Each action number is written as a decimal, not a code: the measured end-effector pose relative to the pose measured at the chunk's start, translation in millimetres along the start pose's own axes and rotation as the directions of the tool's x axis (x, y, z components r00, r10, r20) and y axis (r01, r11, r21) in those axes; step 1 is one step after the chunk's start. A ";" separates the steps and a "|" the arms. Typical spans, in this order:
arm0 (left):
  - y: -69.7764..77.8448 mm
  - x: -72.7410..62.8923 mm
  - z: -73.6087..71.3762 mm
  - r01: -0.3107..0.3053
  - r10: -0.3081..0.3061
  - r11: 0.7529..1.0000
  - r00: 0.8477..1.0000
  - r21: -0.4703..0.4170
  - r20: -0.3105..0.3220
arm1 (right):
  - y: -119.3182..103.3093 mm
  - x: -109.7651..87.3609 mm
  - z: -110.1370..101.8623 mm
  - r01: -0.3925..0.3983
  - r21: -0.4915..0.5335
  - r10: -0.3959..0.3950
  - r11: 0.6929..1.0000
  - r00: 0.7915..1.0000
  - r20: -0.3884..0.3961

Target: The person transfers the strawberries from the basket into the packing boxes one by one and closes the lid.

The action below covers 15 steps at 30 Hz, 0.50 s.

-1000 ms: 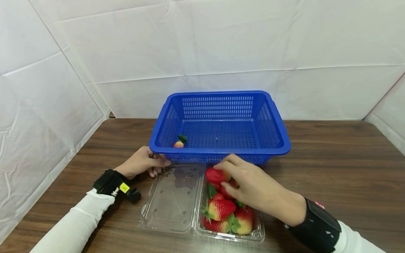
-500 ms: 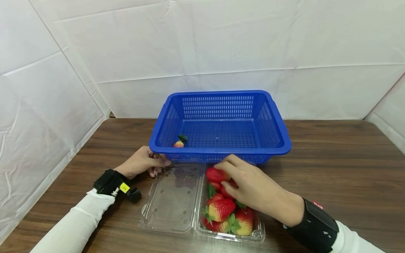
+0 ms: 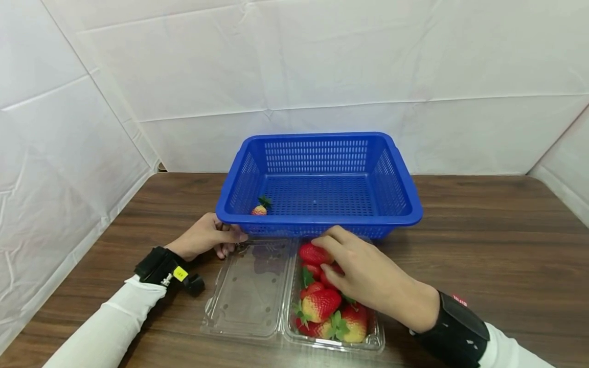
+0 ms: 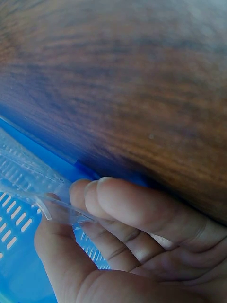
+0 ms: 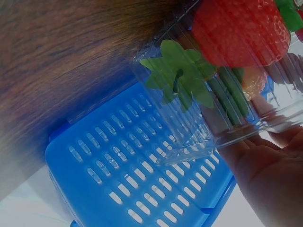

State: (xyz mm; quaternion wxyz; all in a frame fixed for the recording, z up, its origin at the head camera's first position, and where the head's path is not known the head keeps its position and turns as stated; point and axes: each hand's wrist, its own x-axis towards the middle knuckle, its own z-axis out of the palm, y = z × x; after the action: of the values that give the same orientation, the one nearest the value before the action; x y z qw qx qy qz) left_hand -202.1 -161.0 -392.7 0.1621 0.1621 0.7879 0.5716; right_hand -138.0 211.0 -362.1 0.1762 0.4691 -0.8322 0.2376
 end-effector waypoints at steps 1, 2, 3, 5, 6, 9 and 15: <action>0.0 0.0 0.0 0.000 0.000 1.000 1.000 0.000 -0.001 | 0.0 0.0 0.1 0.002 -0.003 -0.002 1.000 1.000 -0.001; 0.0 0.1 0.0 0.001 -0.001 1.000 1.000 0.000 -0.002 | -0.1 0.0 0.2 0.003 -0.006 -0.003 1.000 1.000 -0.001; 0.1 0.1 0.0 0.001 -0.001 1.000 1.000 0.000 -0.002 | -0.2 -0.1 0.2 0.001 -0.011 -0.001 1.000 1.000 0.000; 0.2 0.1 0.1 0.000 0.000 1.000 1.000 -0.001 -0.002 | -0.7 -0.2 0.0 -0.003 -0.025 0.003 1.000 1.000 0.003; 0.3 0.2 0.1 0.000 0.000 1.000 1.000 -0.002 -0.001 | -1.0 -0.2 -0.4 -0.005 -0.032 0.005 0.999 1.000 0.006; 0.6 0.1 0.2 -0.004 0.004 1.000 1.000 -0.004 0.002 | -1.5 -0.4 -0.9 -0.010 -0.049 0.011 0.999 1.000 0.013; 0.9 -0.2 0.4 -0.006 0.006 1.000 1.000 -0.009 0.002 | -2.1 0.2 -1.2 -0.002 -0.068 0.003 0.998 1.000 0.013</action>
State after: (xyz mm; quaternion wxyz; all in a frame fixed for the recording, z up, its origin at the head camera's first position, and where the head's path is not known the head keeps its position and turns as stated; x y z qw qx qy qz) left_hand -201.7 -160.5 -391.9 0.1618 0.1643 0.7847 0.5753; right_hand -136.2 210.7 -360.5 0.1864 0.4631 -0.8416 0.2062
